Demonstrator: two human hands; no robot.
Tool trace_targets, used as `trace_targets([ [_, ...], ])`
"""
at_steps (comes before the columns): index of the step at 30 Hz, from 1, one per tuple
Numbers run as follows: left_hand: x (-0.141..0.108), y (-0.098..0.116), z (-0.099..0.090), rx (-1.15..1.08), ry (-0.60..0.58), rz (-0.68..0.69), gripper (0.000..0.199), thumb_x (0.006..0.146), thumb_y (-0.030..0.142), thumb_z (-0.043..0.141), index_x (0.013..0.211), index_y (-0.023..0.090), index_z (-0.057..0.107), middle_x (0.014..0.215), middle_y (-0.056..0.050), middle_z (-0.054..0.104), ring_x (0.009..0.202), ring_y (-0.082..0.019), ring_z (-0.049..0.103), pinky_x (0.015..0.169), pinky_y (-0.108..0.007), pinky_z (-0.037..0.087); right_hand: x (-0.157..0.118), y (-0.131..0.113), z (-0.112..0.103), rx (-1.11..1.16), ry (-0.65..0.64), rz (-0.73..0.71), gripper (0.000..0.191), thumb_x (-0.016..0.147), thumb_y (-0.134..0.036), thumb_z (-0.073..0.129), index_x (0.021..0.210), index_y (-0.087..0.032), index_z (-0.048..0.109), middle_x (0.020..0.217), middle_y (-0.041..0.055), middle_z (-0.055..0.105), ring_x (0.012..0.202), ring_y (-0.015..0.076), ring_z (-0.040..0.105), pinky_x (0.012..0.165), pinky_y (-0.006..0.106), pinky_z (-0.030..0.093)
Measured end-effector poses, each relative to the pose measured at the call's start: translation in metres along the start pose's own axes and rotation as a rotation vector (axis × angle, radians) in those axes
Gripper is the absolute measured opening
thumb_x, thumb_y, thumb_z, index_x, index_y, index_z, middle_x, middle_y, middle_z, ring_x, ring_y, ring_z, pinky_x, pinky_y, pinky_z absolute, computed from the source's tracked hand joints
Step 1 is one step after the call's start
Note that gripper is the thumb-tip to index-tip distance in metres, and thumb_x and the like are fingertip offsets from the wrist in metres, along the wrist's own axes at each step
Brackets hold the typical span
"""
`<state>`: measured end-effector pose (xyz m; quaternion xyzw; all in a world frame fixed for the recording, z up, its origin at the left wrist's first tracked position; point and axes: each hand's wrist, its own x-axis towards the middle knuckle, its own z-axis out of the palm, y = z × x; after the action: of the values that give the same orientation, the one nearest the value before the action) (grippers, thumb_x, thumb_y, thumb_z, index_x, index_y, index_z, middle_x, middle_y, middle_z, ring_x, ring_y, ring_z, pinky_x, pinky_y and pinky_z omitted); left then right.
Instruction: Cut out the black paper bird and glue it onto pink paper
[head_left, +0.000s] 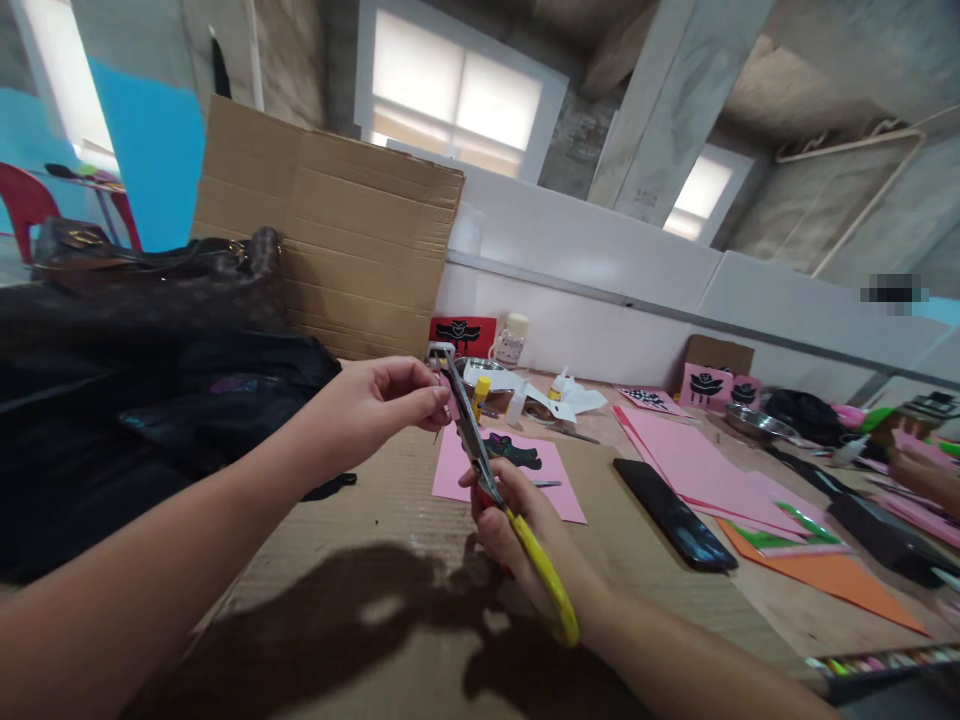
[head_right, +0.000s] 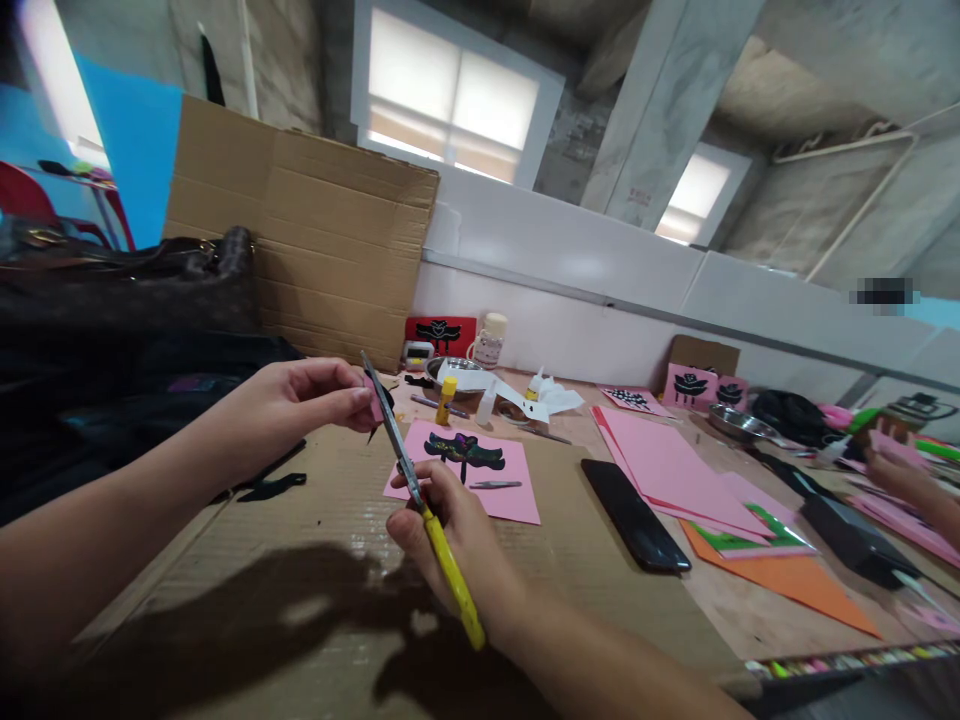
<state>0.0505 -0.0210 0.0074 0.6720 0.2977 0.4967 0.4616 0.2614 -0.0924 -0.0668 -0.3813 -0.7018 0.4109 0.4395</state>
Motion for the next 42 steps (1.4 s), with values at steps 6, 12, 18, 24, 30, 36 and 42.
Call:
trace_targets([
  [6,-0.0018,-0.0046,0.0022,0.012,-0.048,0.009,0.018,0.079,0.033,0.082,0.072,0.019,0.073,0.076,-0.001,0.076,0.074,-0.014,0.072,0.073,-0.022,0.061,0.0004,-0.0037,-0.0001,-0.029,0.025,0.007,0.064,0.089,-0.081,0.058,0.112,-0.022,0.056,0.085,-0.0016,0.047,0.066,0.0122,0.039,0.054,0.024,0.038],
  [12,-0.0013,-0.0038,0.0045,-0.021,-0.038,-0.009,0.02,0.077,0.035,0.084,0.071,0.019,0.073,0.076,-0.002,0.076,0.075,-0.015,0.072,0.073,-0.022,0.061,0.0001,-0.0028,-0.0001,-0.028,0.02,0.009,0.062,0.09,-0.08,0.058,0.114,-0.022,0.055,0.084,-0.0024,0.046,0.063,0.0115,0.037,0.052,0.023,0.035],
  [18,-0.0012,-0.0049,0.0053,-0.035,-0.028,-0.022,0.02,0.074,0.033,0.085,0.07,0.019,0.073,0.073,-0.002,0.076,0.073,-0.014,0.072,0.071,-0.022,0.061,0.0016,-0.0023,0.0004,-0.02,0.032,0.008,0.063,0.088,-0.08,0.061,0.111,-0.022,0.056,0.084,-0.0026,0.047,0.06,0.0102,0.035,0.051,0.023,0.032],
  [24,-0.0014,-0.0062,0.0051,-0.042,-0.026,-0.022,0.02,0.073,0.034,0.085,0.07,0.019,0.073,0.074,-0.001,0.076,0.074,-0.015,0.072,0.072,-0.023,0.062,0.0019,-0.0027,0.0009,-0.001,0.03,0.027,0.064,0.087,-0.081,0.062,0.112,-0.022,0.055,0.083,-0.0035,0.046,0.058,0.0095,0.035,0.05,0.023,0.031],
  [30,-0.0012,-0.0062,0.0056,-0.049,-0.028,-0.026,0.02,0.073,0.035,0.085,0.07,0.019,0.072,0.074,-0.002,0.076,0.073,-0.015,0.073,0.072,-0.023,0.062,0.0014,-0.0017,0.0018,0.021,0.029,0.047,0.066,0.086,-0.081,0.063,0.111,-0.022,0.055,0.084,-0.0038,0.046,0.057,0.0087,0.032,0.048,0.023,0.028],
  [36,-0.0014,-0.0046,0.0055,-0.037,-0.035,-0.017,0.022,0.074,0.037,0.085,0.07,0.019,0.073,0.076,-0.002,0.077,0.075,-0.016,0.073,0.072,-0.025,0.063,0.0002,-0.0013,0.0026,0.021,0.03,0.029,0.066,0.086,-0.081,0.062,0.112,-0.021,0.055,0.082,-0.0042,0.045,0.058,0.0091,0.033,0.049,0.024,0.03],
  [42,-0.0028,-0.0032,0.0047,-0.026,-0.042,-0.013,0.023,0.074,0.038,0.086,0.071,0.019,0.073,0.076,-0.003,0.076,0.075,-0.016,0.072,0.075,-0.026,0.063,0.0014,-0.0022,0.0012,0.01,0.027,0.043,0.065,0.086,-0.082,0.063,0.111,-0.022,0.055,0.081,-0.0047,0.044,0.058,0.009,0.033,0.049,0.023,0.031],
])
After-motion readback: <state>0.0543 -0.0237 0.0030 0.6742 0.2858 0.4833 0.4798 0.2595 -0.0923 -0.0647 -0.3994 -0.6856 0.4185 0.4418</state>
